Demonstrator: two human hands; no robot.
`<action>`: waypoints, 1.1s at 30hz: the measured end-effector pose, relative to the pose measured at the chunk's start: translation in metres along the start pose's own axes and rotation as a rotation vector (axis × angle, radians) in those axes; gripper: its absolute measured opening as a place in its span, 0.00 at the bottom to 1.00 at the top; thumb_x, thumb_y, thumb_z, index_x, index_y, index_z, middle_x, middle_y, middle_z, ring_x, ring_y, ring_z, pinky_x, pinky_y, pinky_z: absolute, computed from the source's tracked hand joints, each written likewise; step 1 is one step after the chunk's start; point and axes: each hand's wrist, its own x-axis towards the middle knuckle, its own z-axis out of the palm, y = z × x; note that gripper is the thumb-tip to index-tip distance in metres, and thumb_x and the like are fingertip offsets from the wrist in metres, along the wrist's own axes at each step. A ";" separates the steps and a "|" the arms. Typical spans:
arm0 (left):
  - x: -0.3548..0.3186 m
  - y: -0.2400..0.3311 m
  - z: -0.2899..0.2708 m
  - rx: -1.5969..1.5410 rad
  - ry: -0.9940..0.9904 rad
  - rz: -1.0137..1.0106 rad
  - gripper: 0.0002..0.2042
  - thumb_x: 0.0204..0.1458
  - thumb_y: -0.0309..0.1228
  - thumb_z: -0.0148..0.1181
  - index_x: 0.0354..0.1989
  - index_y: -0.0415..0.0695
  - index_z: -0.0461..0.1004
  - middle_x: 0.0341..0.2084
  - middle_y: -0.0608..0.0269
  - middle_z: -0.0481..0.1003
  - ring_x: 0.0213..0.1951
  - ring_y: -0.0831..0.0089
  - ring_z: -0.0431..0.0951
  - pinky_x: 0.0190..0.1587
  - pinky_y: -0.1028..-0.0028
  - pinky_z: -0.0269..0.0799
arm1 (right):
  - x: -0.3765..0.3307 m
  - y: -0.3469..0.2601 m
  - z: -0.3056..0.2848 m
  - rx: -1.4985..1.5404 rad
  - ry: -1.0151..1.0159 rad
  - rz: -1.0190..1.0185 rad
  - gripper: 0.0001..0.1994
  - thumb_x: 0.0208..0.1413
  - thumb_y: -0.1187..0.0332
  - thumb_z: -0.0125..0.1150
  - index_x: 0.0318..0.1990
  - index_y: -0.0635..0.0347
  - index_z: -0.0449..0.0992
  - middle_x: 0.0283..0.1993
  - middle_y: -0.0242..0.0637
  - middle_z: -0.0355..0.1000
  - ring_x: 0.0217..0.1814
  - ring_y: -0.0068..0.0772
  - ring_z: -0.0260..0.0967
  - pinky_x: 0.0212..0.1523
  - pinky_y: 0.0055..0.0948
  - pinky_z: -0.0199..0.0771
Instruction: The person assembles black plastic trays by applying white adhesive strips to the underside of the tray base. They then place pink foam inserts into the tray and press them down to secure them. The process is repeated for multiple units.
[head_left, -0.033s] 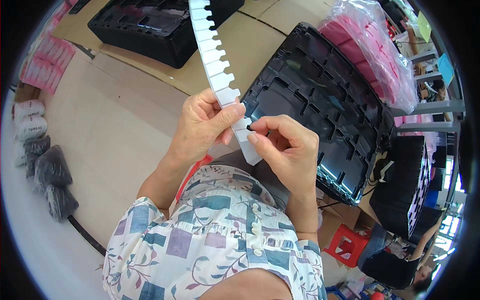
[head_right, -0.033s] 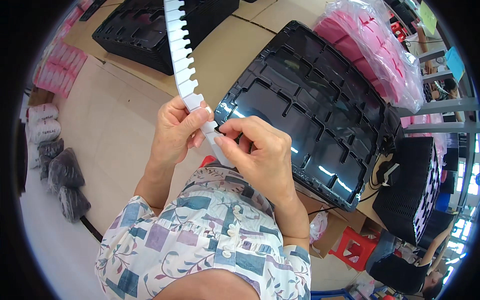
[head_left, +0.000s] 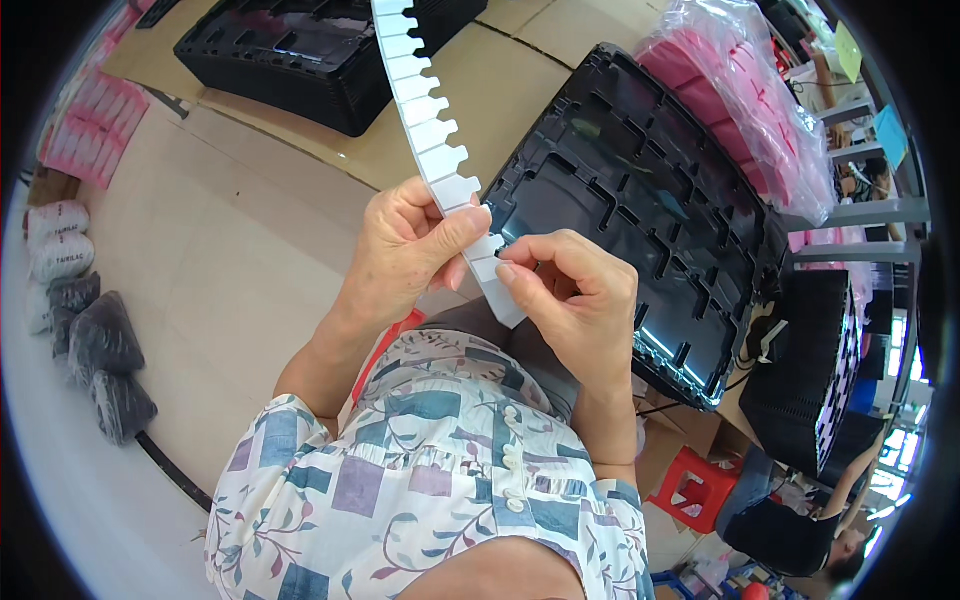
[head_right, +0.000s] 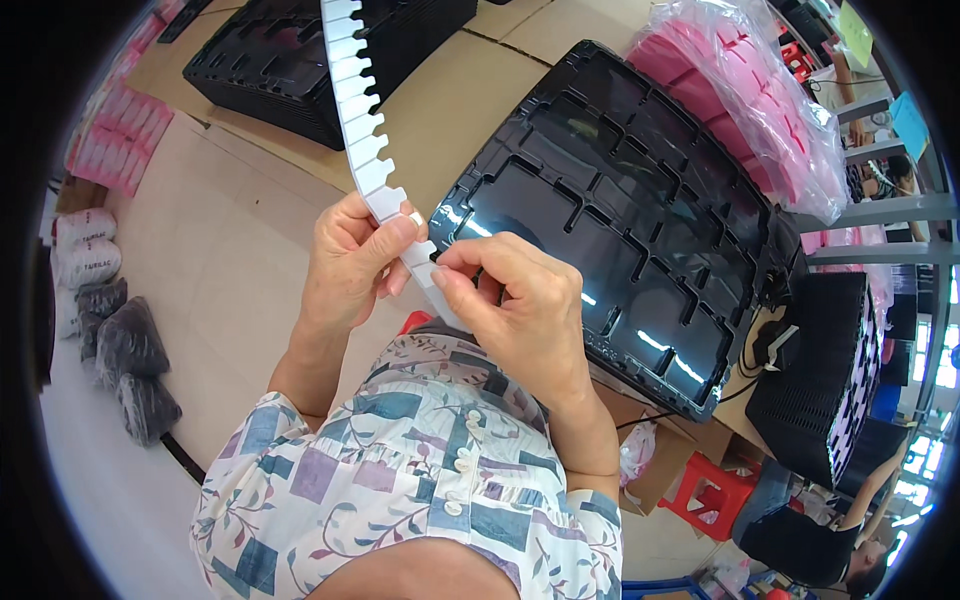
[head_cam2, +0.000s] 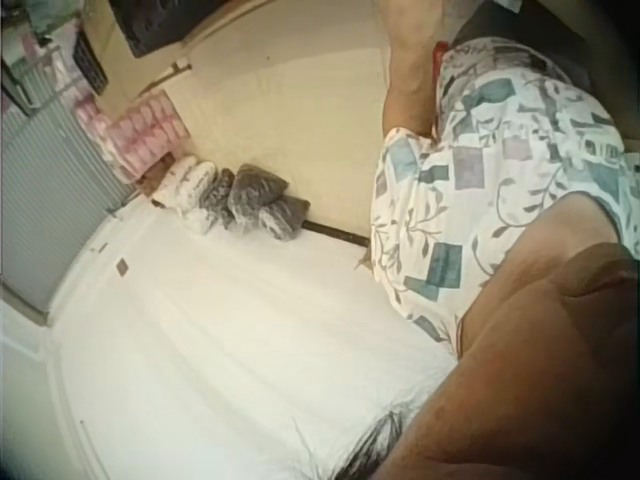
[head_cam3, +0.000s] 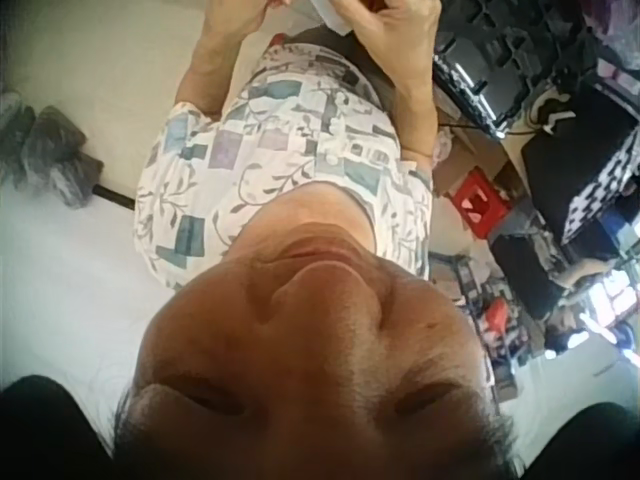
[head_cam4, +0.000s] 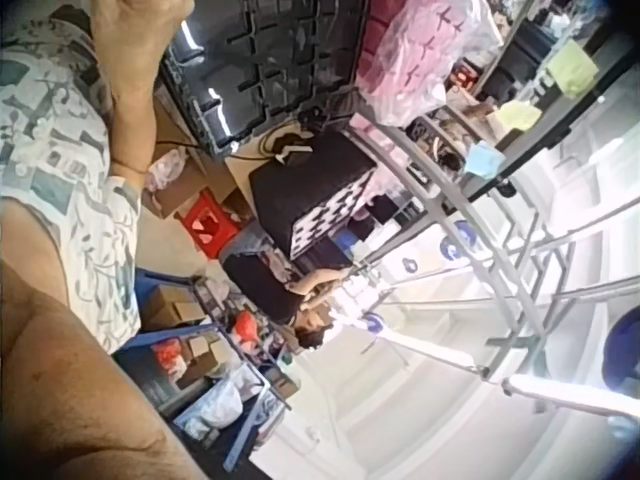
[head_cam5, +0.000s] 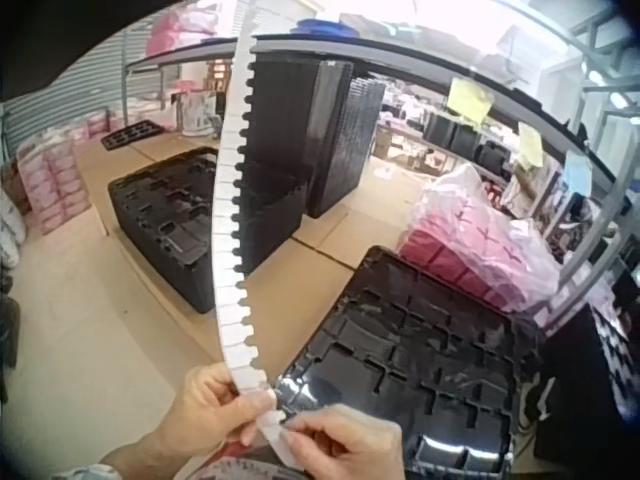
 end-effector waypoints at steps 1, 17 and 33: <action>0.000 0.000 0.001 0.009 -0.005 0.013 0.06 0.56 0.24 0.59 0.40 0.37 0.74 0.29 0.60 0.77 0.15 0.84 0.69 0.15 0.85 0.60 | 0.000 0.002 0.001 -0.048 0.022 -0.064 0.04 0.48 0.77 0.66 0.33 0.66 0.79 0.25 0.32 0.73 0.20 0.16 0.63 0.21 0.19 0.63; -0.021 -0.025 0.010 0.185 0.033 0.153 0.04 0.53 0.25 0.64 0.31 0.38 0.79 0.24 0.68 0.77 0.28 0.86 0.74 0.28 0.81 0.68 | -0.005 0.019 -0.003 -0.641 0.033 -0.945 0.09 0.39 0.76 0.63 0.32 0.66 0.76 0.27 0.34 0.69 0.21 0.25 0.65 0.18 0.23 0.63; -0.004 -0.031 -0.003 0.946 -0.144 0.779 0.06 0.44 0.21 0.66 0.23 0.44 0.74 0.36 0.60 0.82 0.45 0.60 0.81 0.57 0.57 0.69 | 0.045 0.016 -0.045 -0.430 -0.251 0.073 0.06 0.53 0.69 0.63 0.33 0.62 0.78 0.29 0.41 0.72 0.31 0.40 0.73 0.32 0.36 0.71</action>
